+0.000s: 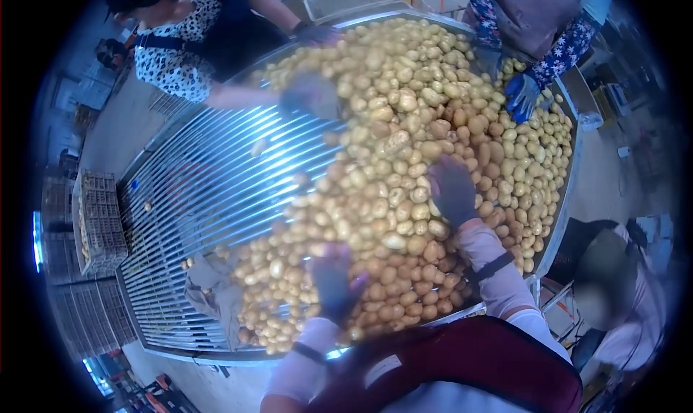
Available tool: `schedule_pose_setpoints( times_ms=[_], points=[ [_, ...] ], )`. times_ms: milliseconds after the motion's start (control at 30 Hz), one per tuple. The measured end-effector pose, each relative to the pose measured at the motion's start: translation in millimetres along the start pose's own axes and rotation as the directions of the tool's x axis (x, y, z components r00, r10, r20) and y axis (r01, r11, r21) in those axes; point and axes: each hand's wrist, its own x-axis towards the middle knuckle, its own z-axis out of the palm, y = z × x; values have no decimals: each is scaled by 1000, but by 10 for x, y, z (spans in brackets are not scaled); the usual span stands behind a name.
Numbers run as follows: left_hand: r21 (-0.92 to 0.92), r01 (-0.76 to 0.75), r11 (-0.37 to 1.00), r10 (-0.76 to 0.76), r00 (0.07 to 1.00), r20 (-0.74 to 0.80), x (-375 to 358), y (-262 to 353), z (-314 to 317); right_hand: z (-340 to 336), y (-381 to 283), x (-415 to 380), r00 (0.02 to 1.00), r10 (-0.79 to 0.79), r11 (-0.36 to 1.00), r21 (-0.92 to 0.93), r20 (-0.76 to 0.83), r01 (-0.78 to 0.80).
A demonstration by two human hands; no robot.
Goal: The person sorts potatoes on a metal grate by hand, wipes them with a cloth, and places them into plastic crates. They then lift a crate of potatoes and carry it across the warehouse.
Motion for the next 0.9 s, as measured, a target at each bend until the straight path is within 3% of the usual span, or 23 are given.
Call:
schedule_pose_setpoints(
  times_ms=[33,67,100,133,200,300,333,400,433,567,700,800,867,900],
  points=[
    [36,-44,998,41,995,93,-14,59,73,-27,12,59,997,1,1000,-3,75,-1],
    [-69,-71,995,82,982,172,-36,346,-332,-89,-5,122,989,4,1000,-7,149,-3],
    [-167,-116,979,141,980,144,-59,409,-426,-126,-17,161,975,11,1000,-12,221,-8],
    [-261,-163,951,199,973,115,-81,472,-521,-101,-1,157,971,31,999,-36,236,-23],
    [-391,-331,859,286,943,-171,-78,413,-412,22,87,142,963,66,995,-86,262,-44],
    [-518,-162,840,11,959,-283,214,225,-809,87,147,-39,969,114,993,12,220,-120],
    [-553,-196,810,-84,894,-441,396,104,-737,36,47,-75,981,114,989,71,158,-127],
    [-542,-230,808,-145,814,-562,779,-101,-679,-135,-210,-154,991,127,972,192,34,-131],
    [-505,-224,833,-105,834,-542,959,-171,-734,-198,-301,-208,991,134,961,245,-1,-130],
    [-158,-404,901,251,783,-569,1365,70,-522,-241,-409,-455,975,191,922,320,113,-217],
    [-203,-307,930,179,858,-481,1245,450,-413,-174,-363,-349,967,205,926,290,153,-242],
    [-169,-361,917,256,858,-444,1209,477,-478,-191,-614,48,999,38,963,266,-10,-34],
    [-172,-396,902,292,853,-433,1148,496,-338,-212,-987,350,980,-195,887,420,-32,191],
    [-170,-416,893,313,847,-430,1107,524,-268,-155,-1182,481,964,-256,847,497,70,189]
  ],
)
